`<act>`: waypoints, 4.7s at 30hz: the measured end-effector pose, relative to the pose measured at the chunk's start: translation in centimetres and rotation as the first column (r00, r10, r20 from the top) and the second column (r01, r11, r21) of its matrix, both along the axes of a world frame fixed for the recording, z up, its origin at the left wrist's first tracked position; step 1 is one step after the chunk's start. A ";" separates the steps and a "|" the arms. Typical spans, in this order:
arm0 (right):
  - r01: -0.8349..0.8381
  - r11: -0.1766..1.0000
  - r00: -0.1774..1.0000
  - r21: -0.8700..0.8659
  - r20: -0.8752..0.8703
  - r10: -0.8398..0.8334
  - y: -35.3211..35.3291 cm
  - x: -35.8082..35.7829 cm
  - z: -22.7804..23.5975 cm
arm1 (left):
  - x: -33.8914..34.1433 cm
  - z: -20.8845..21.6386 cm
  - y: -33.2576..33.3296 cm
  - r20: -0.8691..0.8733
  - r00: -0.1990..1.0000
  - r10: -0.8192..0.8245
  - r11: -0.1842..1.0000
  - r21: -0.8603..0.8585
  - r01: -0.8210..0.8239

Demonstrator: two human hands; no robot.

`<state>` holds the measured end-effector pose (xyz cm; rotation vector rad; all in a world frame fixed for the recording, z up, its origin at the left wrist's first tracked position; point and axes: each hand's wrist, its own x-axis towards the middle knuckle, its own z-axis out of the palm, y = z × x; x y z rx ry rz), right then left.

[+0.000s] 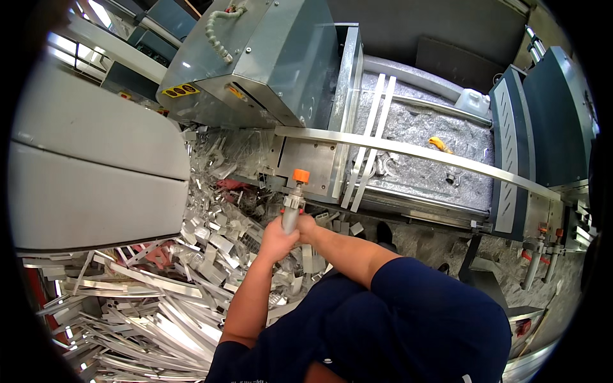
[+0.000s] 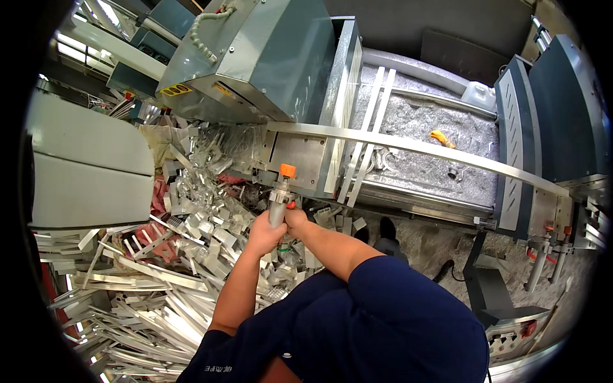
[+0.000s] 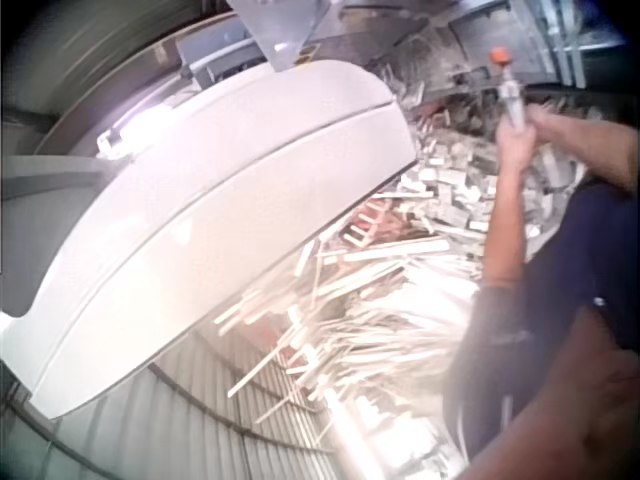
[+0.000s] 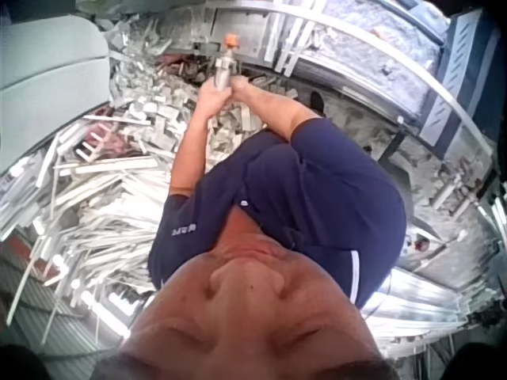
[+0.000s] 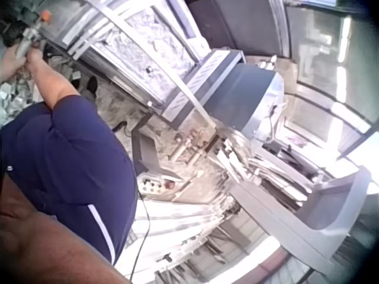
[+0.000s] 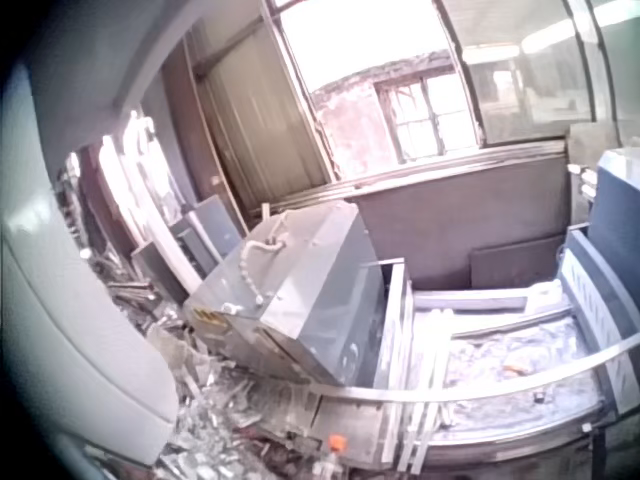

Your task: The person operates a metal cutting machine to cut a long metal bar into smaller pieces. After cutting, they walk through the workshop and sort small metal scraps from the floor into a large sack.

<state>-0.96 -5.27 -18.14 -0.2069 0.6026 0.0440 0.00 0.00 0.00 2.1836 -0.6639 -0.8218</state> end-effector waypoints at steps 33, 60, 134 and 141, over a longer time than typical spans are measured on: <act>-0.397 -0.243 0.810 -0.885 -0.462 0.361 -3.5 -2.0 -0.7 | 1.1 -4.4 -0.8 -0.231 0.962 0.145 0.989 0.044 -0.139; -0.234 0.917 0.951 0.323 0.274 0.147 -2.7 0.2 -0.5 | 2.0 -1.4 -2.3 0.262 0.959 -0.110 0.872 0.489 -0.033; 0.373 0.290 0.426 -0.882 -0.115 -0.897 -35.4 -75.3 9.3 | -58.9 -2.4 -36.6 -0.844 0.222 -0.488 0.737 -0.263 0.623; 0.239 0.270 0.330 -0.933 -0.183 -0.926 -34.7 -74.2 10.0 | -58.4 -1.4 -37.0 -0.765 0.333 -0.551 0.712 -0.223 0.666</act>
